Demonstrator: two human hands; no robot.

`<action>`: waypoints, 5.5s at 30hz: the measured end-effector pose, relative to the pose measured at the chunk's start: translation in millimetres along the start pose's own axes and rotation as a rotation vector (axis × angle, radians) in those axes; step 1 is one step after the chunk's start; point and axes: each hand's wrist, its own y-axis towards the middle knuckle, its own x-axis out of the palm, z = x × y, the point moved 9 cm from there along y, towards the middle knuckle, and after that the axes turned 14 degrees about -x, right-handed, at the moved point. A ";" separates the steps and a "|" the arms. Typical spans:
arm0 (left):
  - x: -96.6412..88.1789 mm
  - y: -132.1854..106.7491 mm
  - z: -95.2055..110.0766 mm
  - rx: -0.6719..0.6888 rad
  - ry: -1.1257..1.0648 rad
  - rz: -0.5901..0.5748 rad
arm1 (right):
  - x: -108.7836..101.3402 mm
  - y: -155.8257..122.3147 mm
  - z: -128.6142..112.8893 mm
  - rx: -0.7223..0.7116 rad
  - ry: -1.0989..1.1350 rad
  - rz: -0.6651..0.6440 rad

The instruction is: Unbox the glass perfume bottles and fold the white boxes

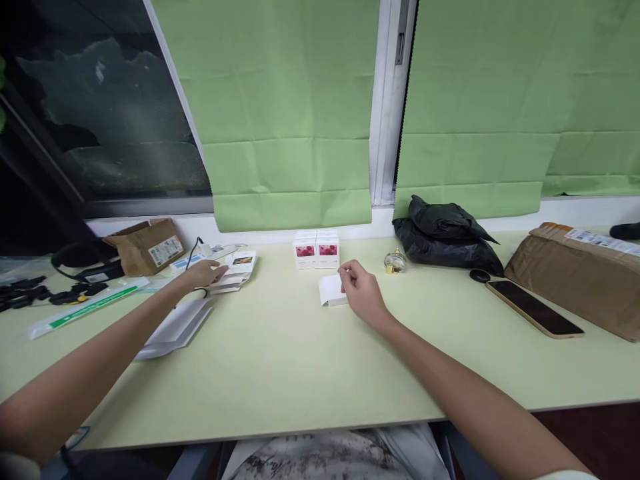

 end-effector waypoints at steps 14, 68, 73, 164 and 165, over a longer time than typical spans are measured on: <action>111.9 -176.2 133.3 0.504 -0.160 -0.359 | -8.5 -2.2 54.7 0.170 -0.495 -0.217; 133.0 -147.5 69.5 0.160 -0.450 -0.378 | -12.2 10.1 89.1 0.052 -0.478 -0.399; 132.0 -141.1 65.5 0.165 -0.381 -0.344 | -9.1 8.7 92.1 0.057 -0.508 -0.446; 132.1 -223.4 119.8 0.404 -0.815 -0.945 | 51.2 -19.3 6.7 0.267 0.714 -0.363; 133.4 -223.1 119.2 0.389 -0.828 -0.978 | 51.2 -19.6 6.8 0.271 0.719 -0.370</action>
